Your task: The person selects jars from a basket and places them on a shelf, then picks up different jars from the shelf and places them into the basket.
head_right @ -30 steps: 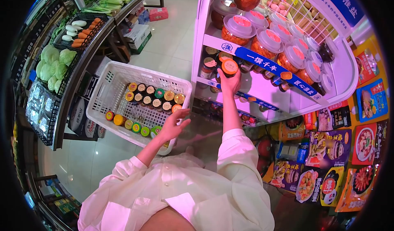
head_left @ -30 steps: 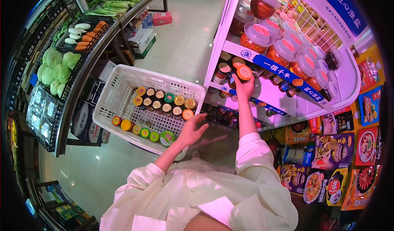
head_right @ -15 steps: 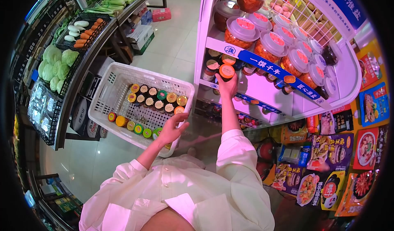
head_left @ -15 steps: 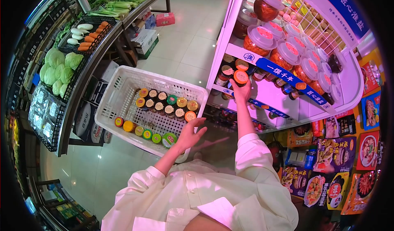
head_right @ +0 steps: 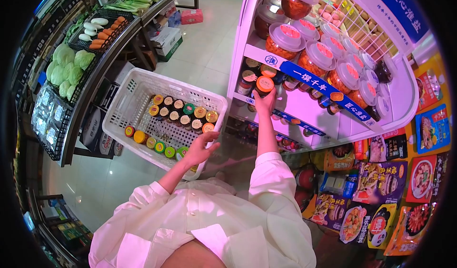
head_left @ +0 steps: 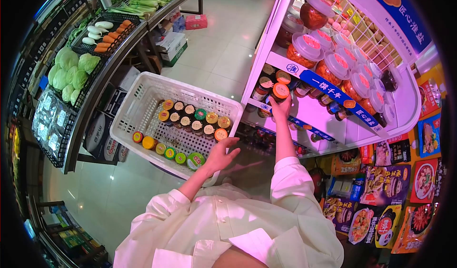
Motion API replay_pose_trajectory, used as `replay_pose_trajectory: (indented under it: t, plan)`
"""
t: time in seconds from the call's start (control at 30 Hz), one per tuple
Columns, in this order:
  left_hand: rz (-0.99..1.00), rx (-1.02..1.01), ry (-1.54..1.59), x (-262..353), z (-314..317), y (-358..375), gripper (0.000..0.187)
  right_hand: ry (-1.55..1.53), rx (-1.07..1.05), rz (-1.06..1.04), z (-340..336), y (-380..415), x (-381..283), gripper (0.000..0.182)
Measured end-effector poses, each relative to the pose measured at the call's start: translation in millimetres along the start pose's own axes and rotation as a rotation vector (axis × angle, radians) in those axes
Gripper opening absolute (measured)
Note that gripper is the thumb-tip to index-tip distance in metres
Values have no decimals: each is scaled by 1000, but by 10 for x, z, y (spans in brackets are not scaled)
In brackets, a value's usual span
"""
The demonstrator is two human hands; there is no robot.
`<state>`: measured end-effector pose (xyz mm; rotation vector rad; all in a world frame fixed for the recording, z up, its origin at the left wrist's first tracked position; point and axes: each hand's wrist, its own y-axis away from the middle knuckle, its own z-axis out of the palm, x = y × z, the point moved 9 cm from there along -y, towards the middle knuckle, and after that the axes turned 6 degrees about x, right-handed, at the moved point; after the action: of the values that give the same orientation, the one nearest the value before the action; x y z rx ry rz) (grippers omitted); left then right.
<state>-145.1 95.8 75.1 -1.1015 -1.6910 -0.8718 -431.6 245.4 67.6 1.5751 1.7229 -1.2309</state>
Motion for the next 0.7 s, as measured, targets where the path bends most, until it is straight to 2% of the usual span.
replay_pose_trajectory:
  t: [0.43,0.7]
  plan:
    - [-15,-24,-91,-71,17,179,45,102,-5,-54,-42,23,-39,87]
    - [-26,-45,-106,-102,38,244,45,103,-44,21,-104,97,-129,89]
